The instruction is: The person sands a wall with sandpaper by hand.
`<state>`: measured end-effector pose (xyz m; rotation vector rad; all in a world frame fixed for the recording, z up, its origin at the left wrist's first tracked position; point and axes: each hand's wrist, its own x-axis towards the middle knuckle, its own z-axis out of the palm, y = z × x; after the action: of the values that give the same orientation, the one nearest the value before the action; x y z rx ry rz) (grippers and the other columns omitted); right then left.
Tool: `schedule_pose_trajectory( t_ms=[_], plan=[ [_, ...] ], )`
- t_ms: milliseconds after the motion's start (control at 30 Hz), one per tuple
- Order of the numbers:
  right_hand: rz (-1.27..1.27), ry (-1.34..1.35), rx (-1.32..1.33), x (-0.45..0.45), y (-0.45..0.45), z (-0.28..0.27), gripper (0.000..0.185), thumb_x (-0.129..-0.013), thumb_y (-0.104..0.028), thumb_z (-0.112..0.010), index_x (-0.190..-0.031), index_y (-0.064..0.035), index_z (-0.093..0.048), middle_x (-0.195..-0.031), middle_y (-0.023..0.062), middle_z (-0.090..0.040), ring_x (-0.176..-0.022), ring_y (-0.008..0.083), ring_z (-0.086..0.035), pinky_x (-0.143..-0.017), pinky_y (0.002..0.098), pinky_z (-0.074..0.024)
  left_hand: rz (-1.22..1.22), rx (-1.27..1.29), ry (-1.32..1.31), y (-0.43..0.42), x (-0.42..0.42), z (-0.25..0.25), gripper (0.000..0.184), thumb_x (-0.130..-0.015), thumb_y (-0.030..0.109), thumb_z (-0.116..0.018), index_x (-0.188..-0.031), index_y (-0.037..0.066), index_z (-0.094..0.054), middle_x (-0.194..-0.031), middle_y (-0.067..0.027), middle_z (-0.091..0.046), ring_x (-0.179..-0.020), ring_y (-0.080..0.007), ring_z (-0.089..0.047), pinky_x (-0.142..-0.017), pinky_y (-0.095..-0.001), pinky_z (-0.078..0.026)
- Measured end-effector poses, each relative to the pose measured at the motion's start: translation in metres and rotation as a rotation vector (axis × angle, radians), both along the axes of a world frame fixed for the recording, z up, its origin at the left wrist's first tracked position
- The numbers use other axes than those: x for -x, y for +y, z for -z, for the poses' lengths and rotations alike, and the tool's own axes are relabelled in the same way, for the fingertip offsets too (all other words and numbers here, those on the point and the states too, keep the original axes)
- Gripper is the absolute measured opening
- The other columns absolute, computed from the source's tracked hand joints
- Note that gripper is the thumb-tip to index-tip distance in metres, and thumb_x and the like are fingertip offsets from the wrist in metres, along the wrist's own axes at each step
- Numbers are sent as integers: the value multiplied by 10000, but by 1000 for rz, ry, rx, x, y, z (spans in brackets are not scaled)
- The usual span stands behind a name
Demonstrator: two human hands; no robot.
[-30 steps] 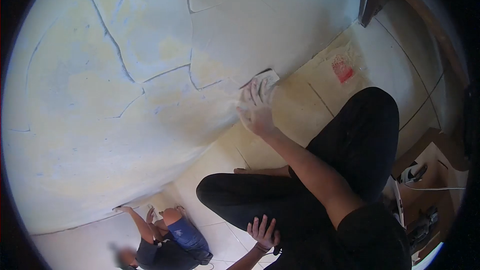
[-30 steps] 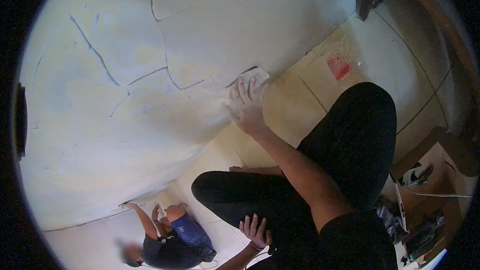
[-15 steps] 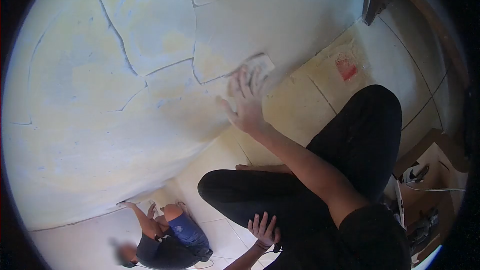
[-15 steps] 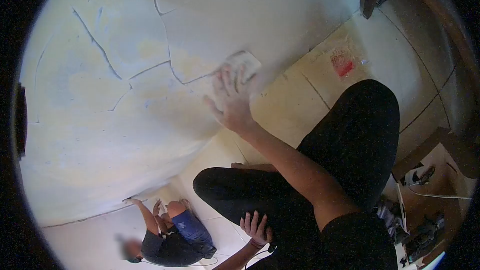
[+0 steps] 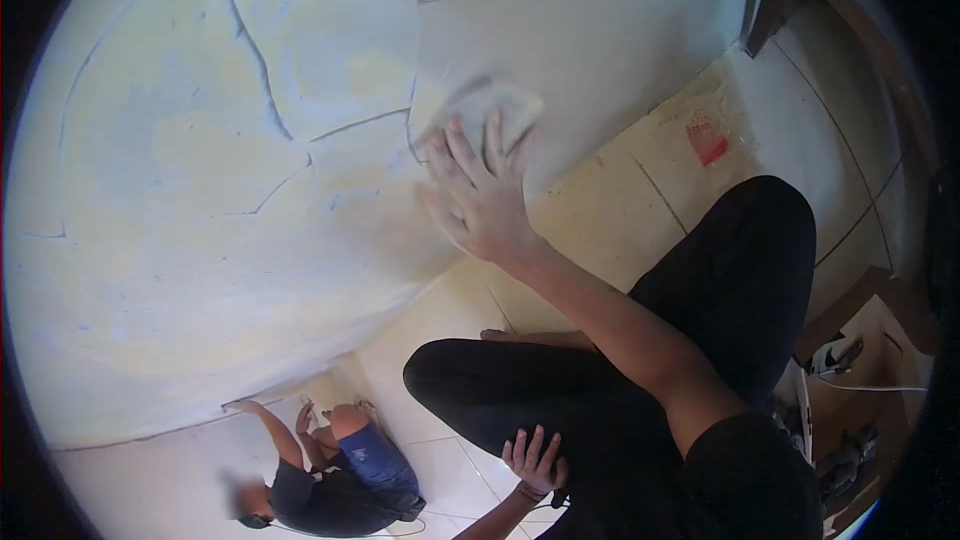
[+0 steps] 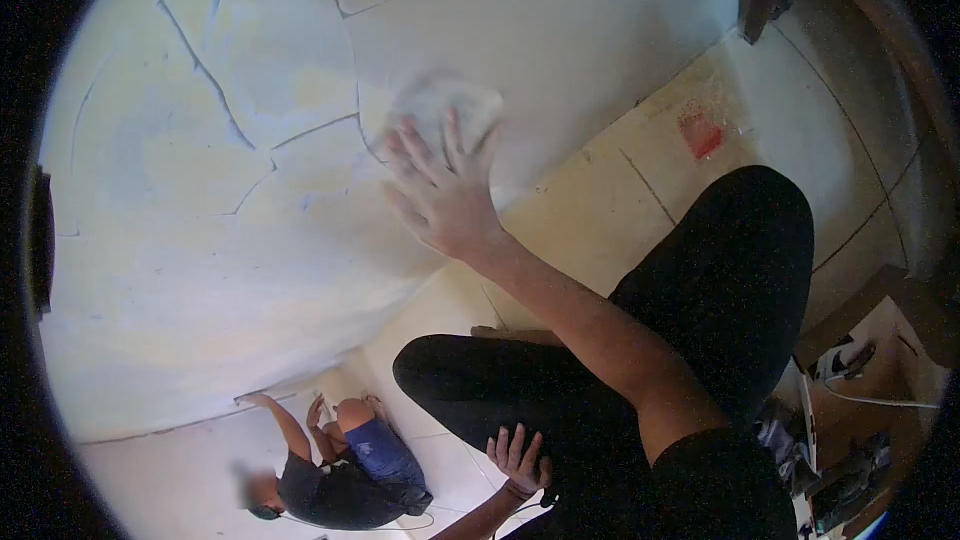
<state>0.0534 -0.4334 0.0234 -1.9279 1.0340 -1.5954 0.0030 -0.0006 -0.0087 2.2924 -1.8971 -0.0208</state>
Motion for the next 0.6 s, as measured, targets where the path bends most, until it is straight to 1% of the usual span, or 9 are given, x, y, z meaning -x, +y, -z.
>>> schedule_pose_trajectory(
  t_ms=[33, 67, 133, 167, 267, 367, 433, 533, 600],
  plan=[
    [13, 26, 26, 11, -11, -29, 609, -862, -316, -585, -1410, -109, -420, -1550, 85, -236, -1399, 487, -147, -972, 799, -53, -3, 13, 5, 0, -1, 2, 397, -784, 309, -521, -1110, 170, -699, -1297, -103, -576, -1310, -319, -404, -1094, -492, -198],
    [25, 50, 50, 16, -15, -42, 615, -852, -306, -596, -1402, -89, -427, -1544, 105, -249, -1390, 506, -152, -974, 794, -56, -6, 24, 8, 1, 1, 1, 397, -787, 308, -521, -1114, 170, -697, -1297, -102, -576, -1310, -317, -404, -1094, -492, -198],
    [-1, 73, 19, 15, -11, -38, 619, -852, -302, -596, -1409, -98, -421, -1548, 92, -244, -1392, 504, -150, -970, 797, -56, -3, 6, 15, 1, -1, -2, 392, -793, 306, -523, -1119, 173, -695, -1298, -97, -576, -1313, -314, -403, -1095, -490, -197],
    [-13, 85, 6, 16, -9, -32, 622, -851, -301, -596, -1413, -103, -419, -1550, 86, -241, -1393, 503, -149, -968, 798, -56, 0, 0, 18, -1, -1, -3, 390, -796, 306, -524, -1122, 174, -694, -1299, -94, -576, -1314, -312, -402, -1095, -489, -197],
    [16, 159, 81, -11, 12, 47, 618, -857, -285, -588, -1420, -106, -409, -1552, 89, -235, -1393, 502, -151, -964, 801, -59, 18, 10, 13, -3, -2, -4, 387, -797, 309, -533, -1124, 180, -694, -1312, -89, -569, -1314, -307, -402, -1093, -485, -198],
    [-26, 215, 1, -6, 23, 49, 579, -897, -357, -531, -1426, -157, -411, -1545, 51, -250, -1410, 445, -157, -953, 827, -50, 12, 4, 21, -2, 0, -4, 391, -795, 313, -537, -1132, 190, -692, -1319, -84, -565, -1314, -301, -403, -1092, -479, -201],
    [3, 158, -7, -7, 14, 18, 582, -900, -348, -527, -1433, -152, -399, -1545, 62, -251, -1408, 450, -158, -960, 818, -55, -8, -1, 11, -1, 2, -7, 393, -795, 316, -538, -1135, 194, -691, -1314, -82, -570, -1310, -299, -409, -1093, -476, -202],
    [48, 88, 12, 22, -22, -53, 594, -905, -342, -519, -1445, -142, -374, -1546, 76, -246, -1406, 458, -153, -967, 803, -62, -31, -2, 15, -3, 3, -6, 386, -791, 315, -545, -1131, 204, -692, -1290, -74, -588, -1288, -291, -433, -1090, -467, -211],
    [58, 70, 13, 33, -26, -78, 606, -908, -344, -515, -1454, -136, -356, -1547, 83, -243, -1404, 465, -151, -971, 795, -64, -32, 24, 20, -2, 2, -7, 387, -783, 312, -554, -1129, 207, -692, -1283, -72, -593, -1275, -287, -444, -1088, -464, -214]
  ],
)
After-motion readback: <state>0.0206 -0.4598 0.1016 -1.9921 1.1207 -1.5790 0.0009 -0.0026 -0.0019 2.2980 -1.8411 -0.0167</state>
